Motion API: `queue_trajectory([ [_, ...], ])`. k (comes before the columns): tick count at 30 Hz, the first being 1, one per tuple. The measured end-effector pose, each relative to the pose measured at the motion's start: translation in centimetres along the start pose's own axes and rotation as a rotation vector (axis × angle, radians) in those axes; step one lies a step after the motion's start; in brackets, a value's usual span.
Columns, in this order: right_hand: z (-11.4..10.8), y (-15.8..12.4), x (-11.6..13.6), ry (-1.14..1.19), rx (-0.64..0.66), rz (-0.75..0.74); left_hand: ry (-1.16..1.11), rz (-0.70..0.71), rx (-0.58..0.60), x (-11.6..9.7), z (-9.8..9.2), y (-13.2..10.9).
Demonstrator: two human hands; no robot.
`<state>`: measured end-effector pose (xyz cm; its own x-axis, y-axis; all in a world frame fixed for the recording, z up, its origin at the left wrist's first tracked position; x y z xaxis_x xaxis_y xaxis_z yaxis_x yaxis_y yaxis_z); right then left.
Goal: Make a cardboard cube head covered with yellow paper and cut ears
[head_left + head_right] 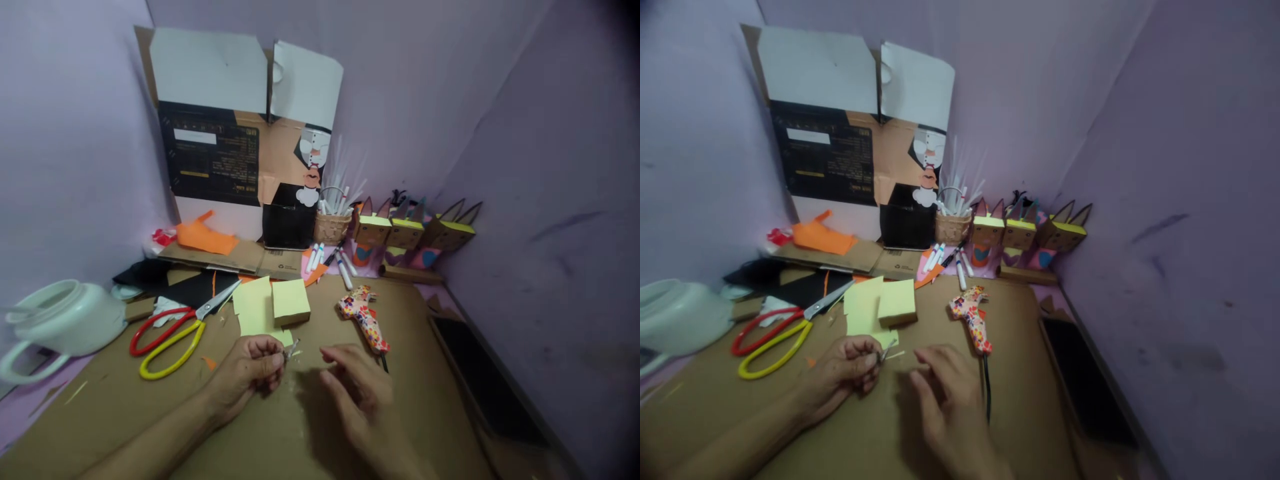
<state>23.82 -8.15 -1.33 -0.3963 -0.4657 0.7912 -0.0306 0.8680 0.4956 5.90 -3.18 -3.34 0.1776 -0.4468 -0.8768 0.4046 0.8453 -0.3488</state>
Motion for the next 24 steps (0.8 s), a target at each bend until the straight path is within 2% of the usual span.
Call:
queue_trajectory([
  [4, 1.7, 0.4, 0.3, 0.096, 0.13, 0.126, 0.045, -0.016, 0.066, -0.1, 0.1, -0.2],
  [7, 2.9, 0.9, 1.2, 0.091, 0.171, 0.076, 0.044, 0.007, 0.097, -0.3, 0.0, -0.5],
  [9, 3.6, 1.2, 1.8, -0.014, 0.168, 0.001, 0.047, 0.033, 0.102, -0.3, -0.4, -0.8],
  [12, 4.8, 1.6, 2.4, -0.328, 0.167, -0.123, 0.085, 0.063, 0.053, -0.3, -1.0, -1.0],
  [14, 5.6, 1.8, 2.5, -0.507, 0.159, -0.206, 0.13, 0.047, -0.001, -0.3, -1.4, -1.1],
  [16, 6.2, 2.0, 2.3, -0.588, 0.149, -0.241, 0.175, 0.015, -0.036, -0.4, -1.6, -1.1],
  [19, 6.3, 2.4, 1.9, -0.504, 0.175, -0.249, 0.224, 0.013, -0.002, -0.9, -1.6, -1.3],
  [24, 4.9, 2.4, 2.0, -0.247, 0.241, -0.243, 0.285, 0.052, 0.19, -2.0, -1.1, -2.1],
])
Point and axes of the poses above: each hand's wrist, its own y-axis towards the middle knuckle, its own z-axis out of the palm, x = y × z, the point moved 2 cm from there along y, towards the middle knuckle, and after that the axes turned 3 degrees about y, right-handed, at the moved point
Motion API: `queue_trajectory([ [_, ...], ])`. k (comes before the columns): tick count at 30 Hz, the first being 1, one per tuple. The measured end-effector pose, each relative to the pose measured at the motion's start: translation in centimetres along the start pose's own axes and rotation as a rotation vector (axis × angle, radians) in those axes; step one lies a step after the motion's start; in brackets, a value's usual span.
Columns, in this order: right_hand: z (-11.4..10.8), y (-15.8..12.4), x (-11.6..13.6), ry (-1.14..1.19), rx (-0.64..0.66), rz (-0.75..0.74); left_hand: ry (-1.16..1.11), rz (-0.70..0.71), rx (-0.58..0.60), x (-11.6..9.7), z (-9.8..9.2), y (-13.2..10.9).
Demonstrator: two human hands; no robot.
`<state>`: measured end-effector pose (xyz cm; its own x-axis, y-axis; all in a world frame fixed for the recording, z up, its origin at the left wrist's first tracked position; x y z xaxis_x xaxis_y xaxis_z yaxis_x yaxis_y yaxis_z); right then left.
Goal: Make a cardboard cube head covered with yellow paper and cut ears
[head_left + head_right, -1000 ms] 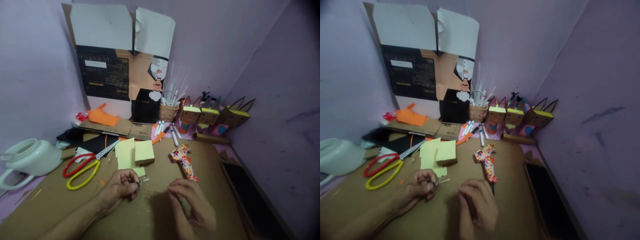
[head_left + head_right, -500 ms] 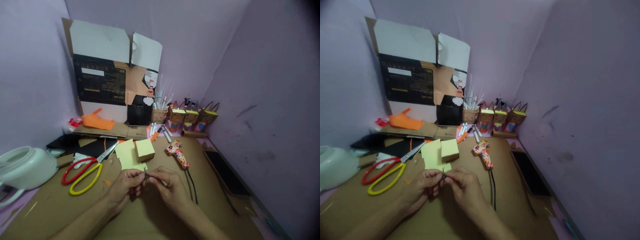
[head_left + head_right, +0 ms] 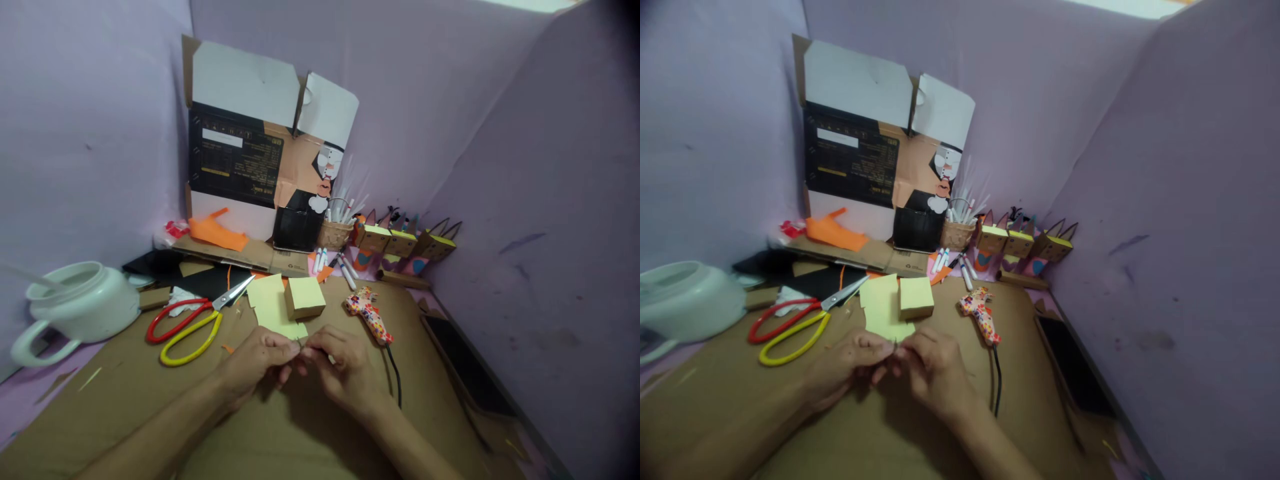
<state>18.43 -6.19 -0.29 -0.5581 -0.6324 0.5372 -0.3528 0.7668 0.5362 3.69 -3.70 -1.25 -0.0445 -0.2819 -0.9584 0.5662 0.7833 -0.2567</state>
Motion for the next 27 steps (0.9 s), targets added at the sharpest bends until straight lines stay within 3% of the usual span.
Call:
queue_trajectory([
  [3, -0.4, -0.5, 0.0, -0.074, -0.034, -0.047, -0.016, 0.002, 0.064, -0.1, 0.3, 0.0],
  [6, -0.3, -0.8, 0.1, -0.182, -0.075, -0.126, -0.056, -0.055, 0.054, 0.3, 0.5, 0.1],
  [10, -0.3, -0.7, 0.1, -0.138, -0.107, -0.118, -0.041, -0.101, 0.072, 0.7, 0.7, 0.2],
  [15, -0.8, -0.6, -0.5, -0.026, -0.215, 0.101, -0.097, -0.034, 0.087, 0.2, 0.7, 0.3],
  [18, -0.8, -0.5, -1.1, 0.146, -0.279, 0.274, -0.1, -0.036, 0.038, 0.2, 0.5, 0.5],
  [24, 0.5, -0.2, -1.2, 0.55, -0.156, 0.533, 0.097, 0.043, -0.093, 0.5, 0.4, 0.9],
  [27, 1.1, -0.4, -0.8, 0.6, -0.071, 0.535, 0.242, 0.053, -0.224, 0.3, 0.2, 0.9],
])
Point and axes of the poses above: each hand's wrist, its own y-axis towards the middle knuckle, its own z-axis out of the palm, x = y × z, the point moved 2 cm from there along y, towards the middle knuckle, and after that the axes turned 3 degrees about y, right-handed, at the moved point
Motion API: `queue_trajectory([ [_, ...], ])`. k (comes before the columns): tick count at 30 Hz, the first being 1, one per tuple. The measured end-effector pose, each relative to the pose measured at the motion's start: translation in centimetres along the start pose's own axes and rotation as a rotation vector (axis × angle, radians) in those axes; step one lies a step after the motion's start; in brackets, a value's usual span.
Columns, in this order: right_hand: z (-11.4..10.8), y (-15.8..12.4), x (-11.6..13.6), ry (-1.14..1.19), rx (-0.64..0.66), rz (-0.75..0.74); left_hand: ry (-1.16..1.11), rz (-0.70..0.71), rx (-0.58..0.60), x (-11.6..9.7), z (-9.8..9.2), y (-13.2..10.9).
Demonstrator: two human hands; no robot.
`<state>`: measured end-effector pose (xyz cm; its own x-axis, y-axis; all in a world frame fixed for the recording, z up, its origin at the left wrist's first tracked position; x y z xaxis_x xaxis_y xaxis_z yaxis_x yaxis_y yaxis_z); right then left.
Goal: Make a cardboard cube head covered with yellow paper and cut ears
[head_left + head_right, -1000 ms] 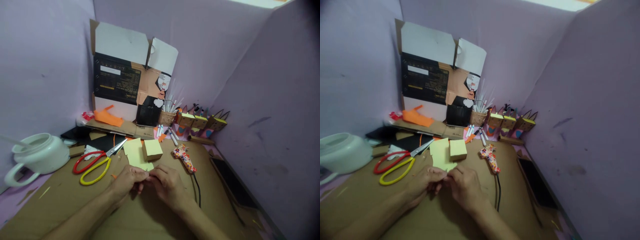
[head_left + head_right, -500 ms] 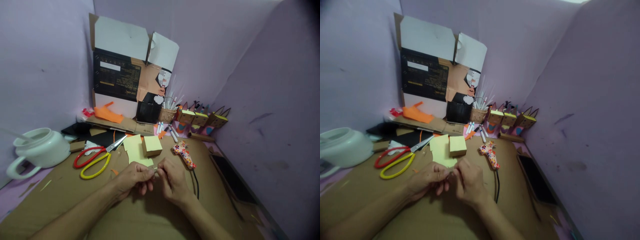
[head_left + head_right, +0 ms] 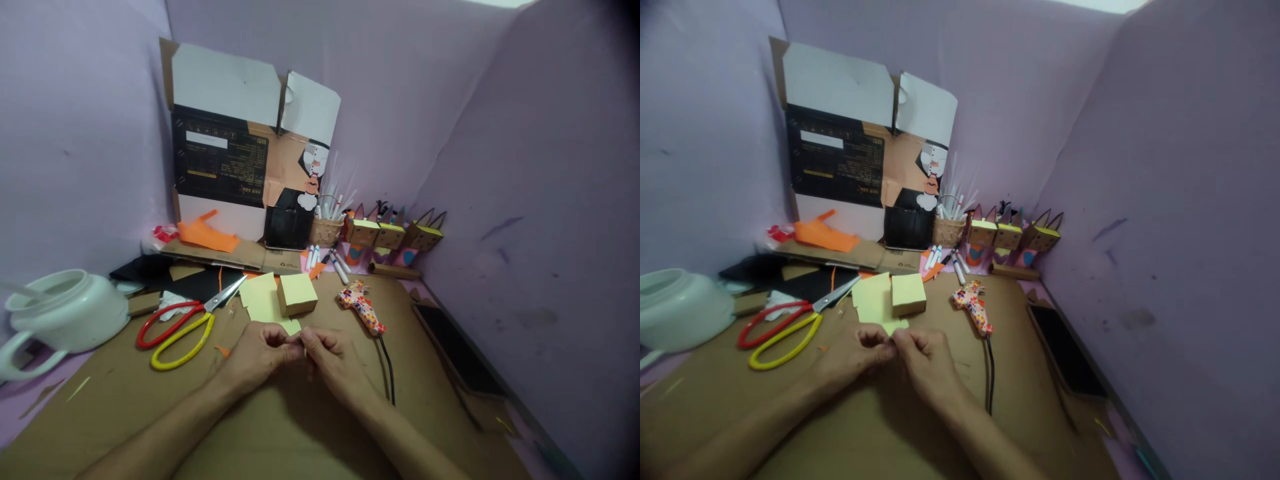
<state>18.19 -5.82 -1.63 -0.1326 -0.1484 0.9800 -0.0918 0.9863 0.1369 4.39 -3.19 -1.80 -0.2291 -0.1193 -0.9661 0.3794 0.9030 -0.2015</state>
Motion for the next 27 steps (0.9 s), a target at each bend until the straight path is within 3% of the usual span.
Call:
queue_trajectory([
  [6, 0.1, -0.2, 0.0, 0.029, 0.1, -0.001, 0.076, -0.021, -0.053, 0.0, -0.4, 0.0],
  [11, -0.1, -0.4, 0.3, -0.055, -0.147, -0.138, 0.061, -0.018, -0.065, 0.0, -0.1, -0.1],
  [13, 0.1, -0.4, 0.1, 0.048, -0.155, -0.076, 0.139, 0.083, -0.074, -0.4, 0.1, -0.5],
  [16, 0.5, -0.2, -0.5, 0.319, -0.061, 0.102, 0.336, 0.301, -0.07, -0.9, 0.3, -1.2],
  [18, 0.4, -0.1, -0.6, 0.405, -0.06, 0.131, 0.392, 0.341, -0.097, -1.0, 0.2, -1.4],
  [22, -0.3, 0.0, -0.7, 0.352, -0.121, 0.044, 0.114, 0.192, -0.163, -0.7, -0.8, -0.6],
  [27, -0.9, 0.1, -0.8, 0.301, -0.198, 0.069, -0.423, 0.028, 0.121, -0.8, -1.3, -0.2],
])
Point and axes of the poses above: each hand's wrist, its own y-axis towards the middle knuckle, its own z-axis out of the palm, x = y × z, the point moved 2 cm from there along y, towards the middle knuckle, and after that the axes turned 3 degrees about y, right-handed, at the moved point
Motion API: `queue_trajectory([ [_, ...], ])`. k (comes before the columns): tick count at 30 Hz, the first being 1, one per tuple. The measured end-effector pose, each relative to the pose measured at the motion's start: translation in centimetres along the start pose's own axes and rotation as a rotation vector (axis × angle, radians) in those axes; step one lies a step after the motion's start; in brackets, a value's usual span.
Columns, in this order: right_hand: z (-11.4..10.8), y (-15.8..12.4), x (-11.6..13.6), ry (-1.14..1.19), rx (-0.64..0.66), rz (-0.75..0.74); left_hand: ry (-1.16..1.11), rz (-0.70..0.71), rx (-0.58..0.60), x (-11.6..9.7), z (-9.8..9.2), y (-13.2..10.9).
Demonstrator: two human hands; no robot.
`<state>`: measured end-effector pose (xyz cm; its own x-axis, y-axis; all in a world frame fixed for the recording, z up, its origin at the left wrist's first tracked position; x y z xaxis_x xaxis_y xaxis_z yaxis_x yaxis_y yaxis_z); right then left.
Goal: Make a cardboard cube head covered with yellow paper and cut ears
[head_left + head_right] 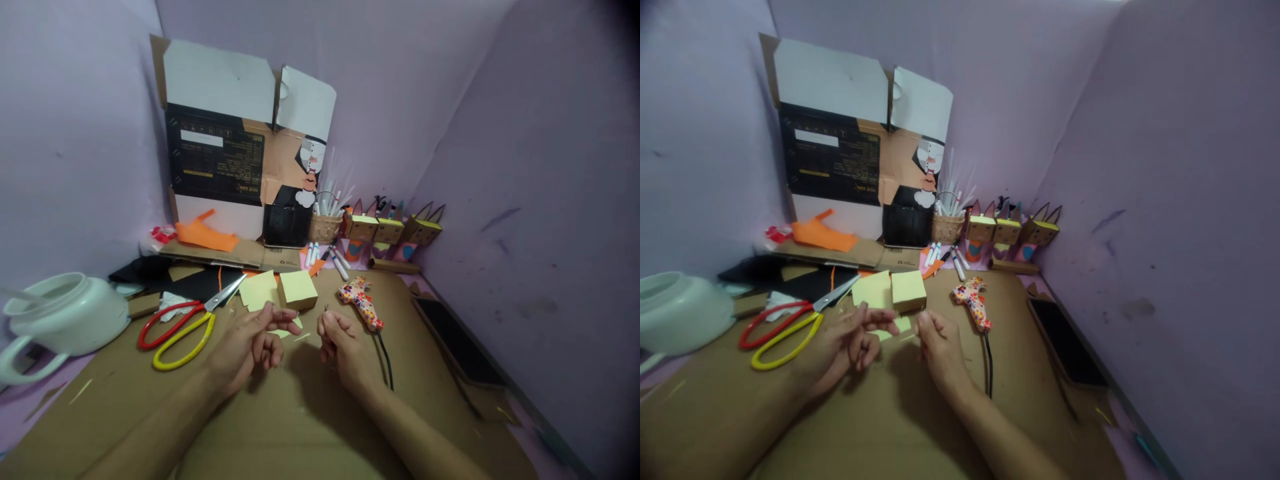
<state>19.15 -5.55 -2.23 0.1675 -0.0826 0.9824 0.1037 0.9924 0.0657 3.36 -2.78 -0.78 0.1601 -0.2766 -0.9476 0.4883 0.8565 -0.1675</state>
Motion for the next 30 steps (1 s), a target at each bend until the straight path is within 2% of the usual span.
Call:
queue_trajectory([
  [3, -0.2, 0.2, 0.6, -0.131, -0.071, -0.154, -0.141, -0.086, 0.07, 0.0, 0.1, -0.3],
  [6, -0.2, 0.2, 1.2, -0.246, -0.098, -0.377, -0.158, -0.127, 0.072, 0.1, 0.3, -0.5],
  [9, 0.0, 0.0, 1.1, -0.343, -0.055, -0.549, -0.116, -0.161, 0.111, 0.1, 0.9, -0.7],
  [12, 0.3, -0.5, 0.9, -0.587, 0.026, -0.696, -0.044, -0.154, 0.181, 0.2, 1.5, -0.9],
  [16, 0.5, -1.0, 1.1, -0.884, 0.083, -0.799, 0.025, -0.149, 0.214, 0.4, 2.1, -1.1],
  [18, 0.4, -1.0, 1.2, -0.872, 0.107, -0.759, 0.036, -0.155, 0.243, 0.6, 2.2, -1.2],
  [21, 0.1, -0.3, 1.3, -0.663, 0.087, -0.546, 0.057, -0.161, 0.288, 0.7, 2.1, -1.3],
  [25, -1.0, 1.2, 1.2, -0.275, -0.134, -0.226, 0.005, -0.11, 0.256, 0.7, 1.5, -1.3],
  [27, -1.5, 1.6, 1.3, -0.178, -0.22, -0.174, -0.022, -0.081, 0.235, 0.5, 1.2, -1.3],
  [30, -1.5, 1.7, 1.5, -0.155, -0.211, -0.19, -0.04, -0.08, 0.227, 0.4, 1.1, -1.2],
])
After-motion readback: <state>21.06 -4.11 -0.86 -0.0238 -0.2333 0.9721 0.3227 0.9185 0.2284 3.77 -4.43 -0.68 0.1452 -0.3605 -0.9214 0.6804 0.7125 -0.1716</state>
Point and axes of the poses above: each hand's wrist, its own y-axis towards the middle knuckle, its own z-axis out of the palm, x = y × z, the point moved 2 cm from there along y, towards the middle knuckle, and after that the axes turned 3 degrees about y, right-handed, at the moved point
